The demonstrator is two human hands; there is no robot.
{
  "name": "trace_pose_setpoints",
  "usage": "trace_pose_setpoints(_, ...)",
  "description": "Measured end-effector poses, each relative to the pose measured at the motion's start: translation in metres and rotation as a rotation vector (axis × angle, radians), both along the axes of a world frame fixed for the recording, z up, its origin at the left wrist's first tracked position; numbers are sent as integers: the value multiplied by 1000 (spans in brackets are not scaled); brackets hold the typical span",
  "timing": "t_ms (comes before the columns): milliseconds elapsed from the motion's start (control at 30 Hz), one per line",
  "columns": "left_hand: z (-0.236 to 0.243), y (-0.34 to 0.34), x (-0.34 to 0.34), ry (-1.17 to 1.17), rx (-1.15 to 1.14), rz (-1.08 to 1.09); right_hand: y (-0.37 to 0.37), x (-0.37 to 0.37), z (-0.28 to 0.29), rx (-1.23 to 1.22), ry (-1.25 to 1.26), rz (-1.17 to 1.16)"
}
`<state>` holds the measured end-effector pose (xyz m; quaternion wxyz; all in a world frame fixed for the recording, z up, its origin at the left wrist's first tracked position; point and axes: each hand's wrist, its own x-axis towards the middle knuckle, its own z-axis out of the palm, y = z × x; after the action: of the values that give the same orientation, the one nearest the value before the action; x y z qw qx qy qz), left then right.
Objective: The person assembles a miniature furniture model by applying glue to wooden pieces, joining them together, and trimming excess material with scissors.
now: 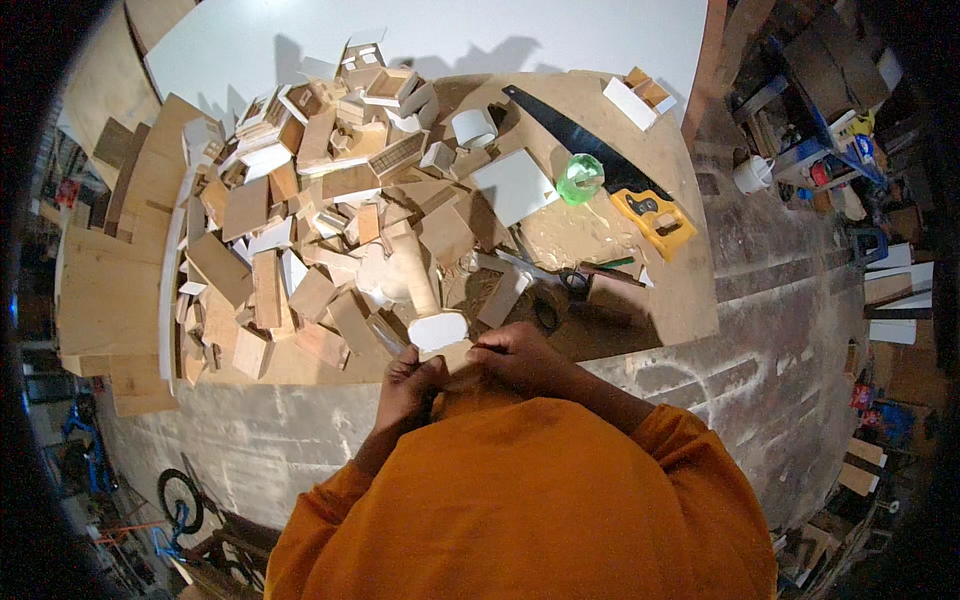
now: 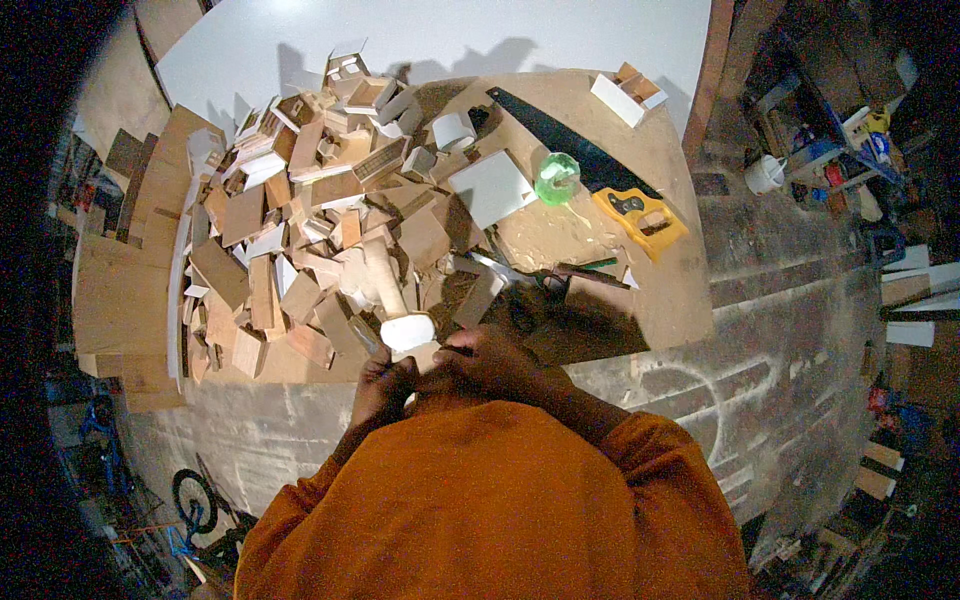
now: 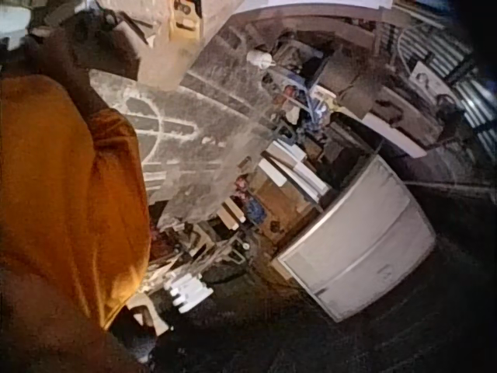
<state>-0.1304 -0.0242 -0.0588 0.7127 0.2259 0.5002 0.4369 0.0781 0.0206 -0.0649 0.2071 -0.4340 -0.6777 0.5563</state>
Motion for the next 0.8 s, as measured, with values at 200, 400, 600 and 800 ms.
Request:
trace_pose_setpoints(200, -1, 9, -22, -67, 44, 266, 33, 60, -15, 295, -168, -343)
trace_pose_setpoints(400, -2, 10, -35, -25, 101, 374, 38, 101, 3, 539, -655, -255)
trace_pose_setpoints(600, 4, 3, -19, 0, 86, 364, 42, 114, -17, 732, -615, -388)
trace_pose_setpoints(800, 1, -8, 24, -26, 57, 389, 40, 126, 7, 559, -448, 209)
